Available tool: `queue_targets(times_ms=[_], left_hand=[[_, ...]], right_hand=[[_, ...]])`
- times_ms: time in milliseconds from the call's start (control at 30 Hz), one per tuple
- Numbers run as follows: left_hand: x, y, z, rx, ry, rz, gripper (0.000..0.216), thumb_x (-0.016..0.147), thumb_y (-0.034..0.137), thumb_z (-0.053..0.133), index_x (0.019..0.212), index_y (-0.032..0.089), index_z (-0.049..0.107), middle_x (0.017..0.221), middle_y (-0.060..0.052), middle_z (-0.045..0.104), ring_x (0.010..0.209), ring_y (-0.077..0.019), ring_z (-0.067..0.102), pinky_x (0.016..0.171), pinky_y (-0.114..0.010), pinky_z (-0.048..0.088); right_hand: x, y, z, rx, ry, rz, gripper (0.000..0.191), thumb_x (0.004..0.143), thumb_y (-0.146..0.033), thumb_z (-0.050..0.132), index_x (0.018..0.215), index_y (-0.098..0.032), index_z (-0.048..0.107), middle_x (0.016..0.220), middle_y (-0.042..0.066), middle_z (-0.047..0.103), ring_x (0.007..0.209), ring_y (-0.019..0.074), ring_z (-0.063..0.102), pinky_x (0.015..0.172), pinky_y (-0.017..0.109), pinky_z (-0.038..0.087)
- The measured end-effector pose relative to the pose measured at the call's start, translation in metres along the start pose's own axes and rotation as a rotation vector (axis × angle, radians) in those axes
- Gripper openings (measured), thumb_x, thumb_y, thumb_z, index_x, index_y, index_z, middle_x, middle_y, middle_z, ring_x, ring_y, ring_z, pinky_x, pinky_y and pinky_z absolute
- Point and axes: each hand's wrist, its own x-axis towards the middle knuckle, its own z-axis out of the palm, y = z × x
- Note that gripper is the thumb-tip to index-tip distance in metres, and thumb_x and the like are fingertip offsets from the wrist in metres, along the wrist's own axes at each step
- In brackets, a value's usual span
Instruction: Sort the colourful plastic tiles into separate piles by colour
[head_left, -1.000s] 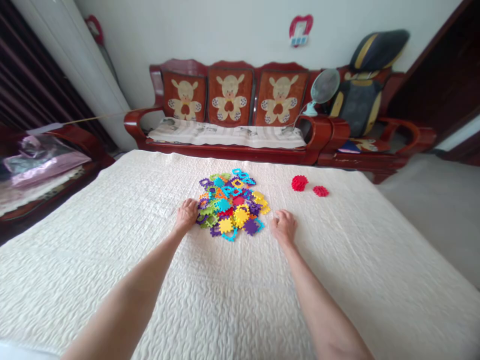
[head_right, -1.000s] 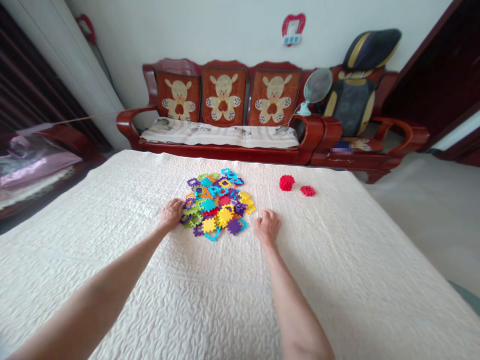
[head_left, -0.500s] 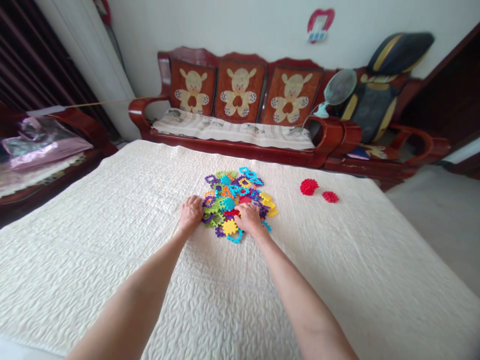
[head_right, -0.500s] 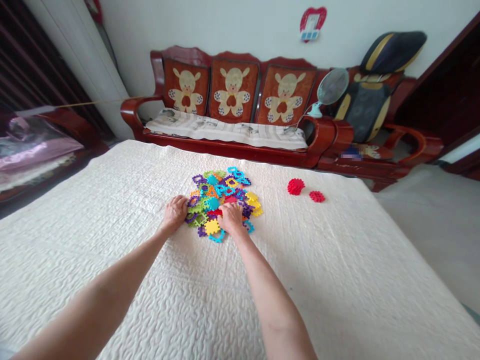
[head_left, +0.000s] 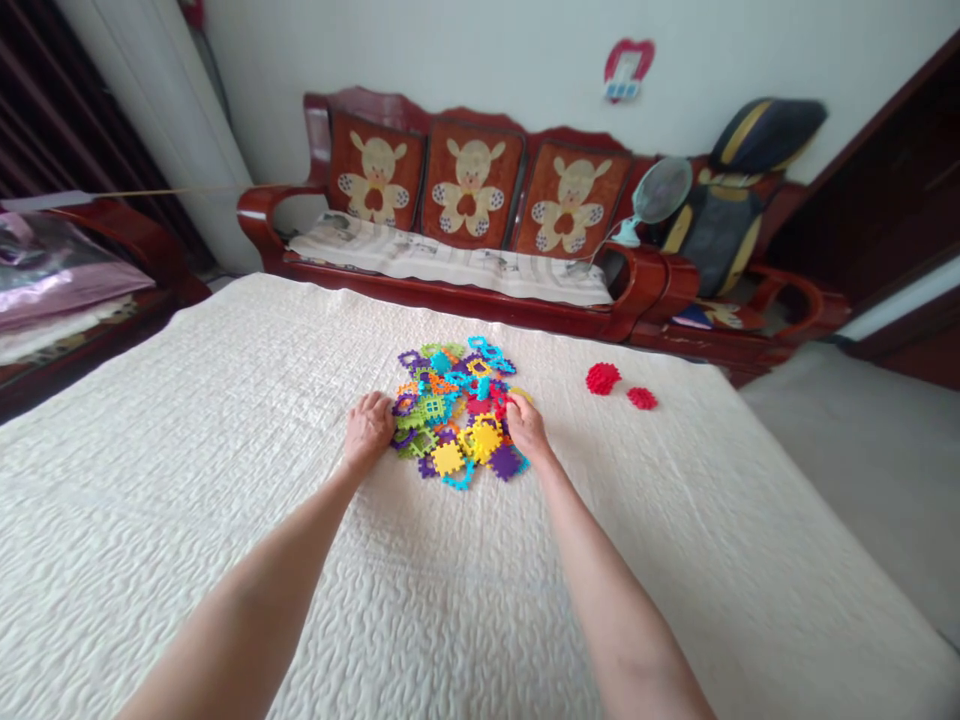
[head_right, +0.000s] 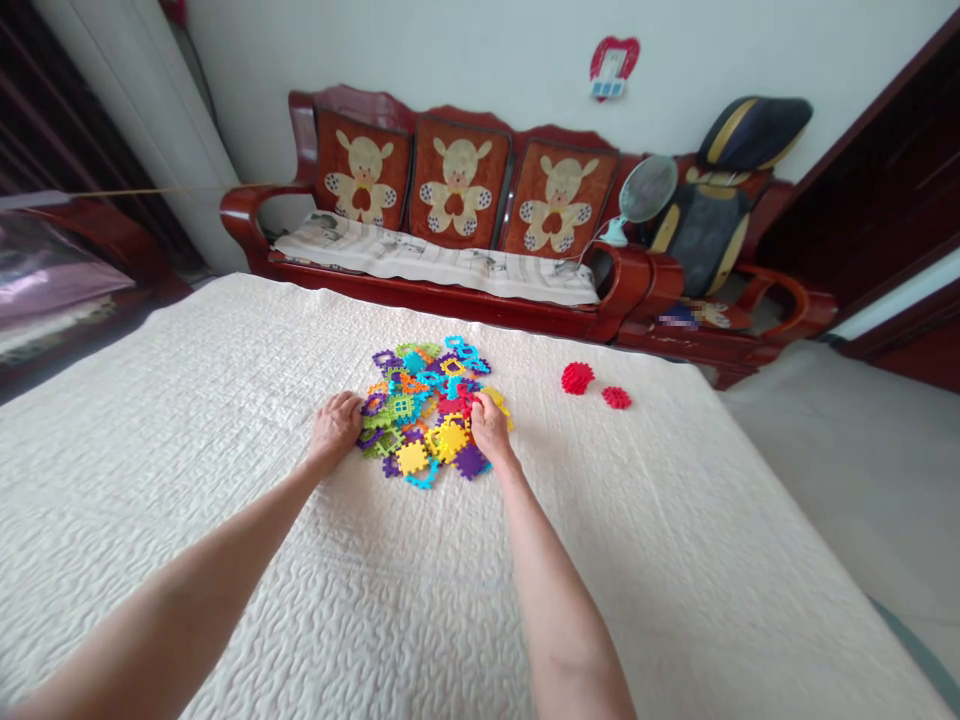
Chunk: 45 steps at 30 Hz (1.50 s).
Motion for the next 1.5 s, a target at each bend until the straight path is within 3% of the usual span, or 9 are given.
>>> queue_targets(times_ms=[167,367,533,700,933,1133,1200,1300,1500], left_hand=[[0.000,-0.002,0.000,-0.005,-0.016,0.022,0.029,0.093,0.027,0.039,0.106,0.021,0.065,0.117,-0.009,0.063,0.116,-0.0247,0.052,0.092,-0.037,0.042],[0.001,-0.004,0.002,0.019,-0.010,0.021,0.030,0.092,0.026,0.040,0.107,0.022,0.066,0.120,-0.008,0.063,0.118,-0.0247,0.052,0.095,-0.038,0.042],[0.002,-0.007,0.006,0.011,-0.010,0.018,0.030,0.092,0.026,0.040,0.106,0.023,0.066,0.122,-0.007,0.063,0.118,-0.0247,0.052,0.094,-0.038,0.043],[0.002,-0.009,0.008,0.009,0.002,0.019,0.029,0.092,0.028,0.041,0.105,0.023,0.066,0.122,-0.007,0.062,0.116,-0.0243,0.053,0.093,-0.038,0.044],[0.001,-0.007,0.005,0.012,-0.008,0.020,0.029,0.092,0.026,0.040,0.106,0.023,0.066,0.122,-0.007,0.063,0.117,-0.0239,0.052,0.095,-0.038,0.043],[0.001,-0.004,0.004,0.012,-0.001,0.012,0.029,0.092,0.024,0.041,0.106,0.022,0.066,0.121,-0.007,0.063,0.116,-0.0233,0.053,0.092,-0.036,0.043],[0.001,-0.003,0.003,0.014,-0.002,0.011,0.028,0.092,0.023,0.041,0.105,0.022,0.066,0.120,-0.007,0.063,0.115,-0.0228,0.053,0.090,-0.035,0.043],[0.001,-0.002,0.002,0.021,-0.006,0.008,0.028,0.092,0.022,0.041,0.104,0.021,0.066,0.119,-0.008,0.063,0.115,-0.0226,0.053,0.090,-0.035,0.043],[0.001,-0.002,0.004,0.032,0.000,0.007,0.029,0.092,0.022,0.041,0.108,0.021,0.065,0.121,-0.008,0.062,0.117,-0.0229,0.052,0.092,-0.035,0.044]], right_hand=[[-0.005,0.038,-0.031,-0.130,0.021,0.076,0.044,0.088,-0.018,0.035,0.124,-0.019,0.060,0.115,0.008,0.070,0.102,0.0192,0.065,0.091,0.033,0.050],[-0.006,0.071,-0.061,-0.305,-0.047,0.111,0.039,0.080,-0.011,0.044,0.109,-0.021,0.068,0.100,0.008,0.070,0.095,0.0208,0.064,0.088,0.031,0.048],[-0.016,0.083,-0.067,-0.325,0.143,0.206,0.047,0.080,-0.017,0.047,0.125,-0.014,0.060,0.112,0.013,0.066,0.104,0.0237,0.062,0.093,0.036,0.047],[-0.035,0.082,-0.060,-0.385,0.139,0.268,0.043,0.077,-0.031,0.062,0.117,-0.017,0.065,0.106,0.011,0.068,0.100,0.0254,0.062,0.089,0.036,0.047],[-0.042,0.071,-0.052,-0.446,0.146,0.176,0.029,0.083,-0.029,0.056,0.106,-0.021,0.072,0.102,0.009,0.069,0.094,0.0227,0.060,0.088,0.035,0.044],[-0.032,0.052,-0.036,-0.344,0.333,0.038,0.029,0.081,-0.021,0.052,0.103,-0.017,0.069,0.106,0.011,0.067,0.101,0.0235,0.059,0.091,0.035,0.044],[-0.024,0.035,-0.026,-0.293,0.259,-0.072,0.029,0.084,-0.018,0.048,0.103,-0.017,0.069,0.106,0.010,0.068,0.101,0.0216,0.061,0.093,0.033,0.044],[-0.008,0.005,-0.010,-0.315,0.022,-0.151,0.028,0.089,-0.019,0.046,0.103,-0.020,0.070,0.107,0.007,0.070,0.103,0.0195,0.061,0.095,0.031,0.042],[0.026,-0.034,0.013,-0.569,-0.345,-0.067,0.037,0.085,-0.033,0.059,0.120,-0.024,0.066,0.126,0.007,0.064,0.119,0.0286,0.052,0.099,0.042,0.039]])
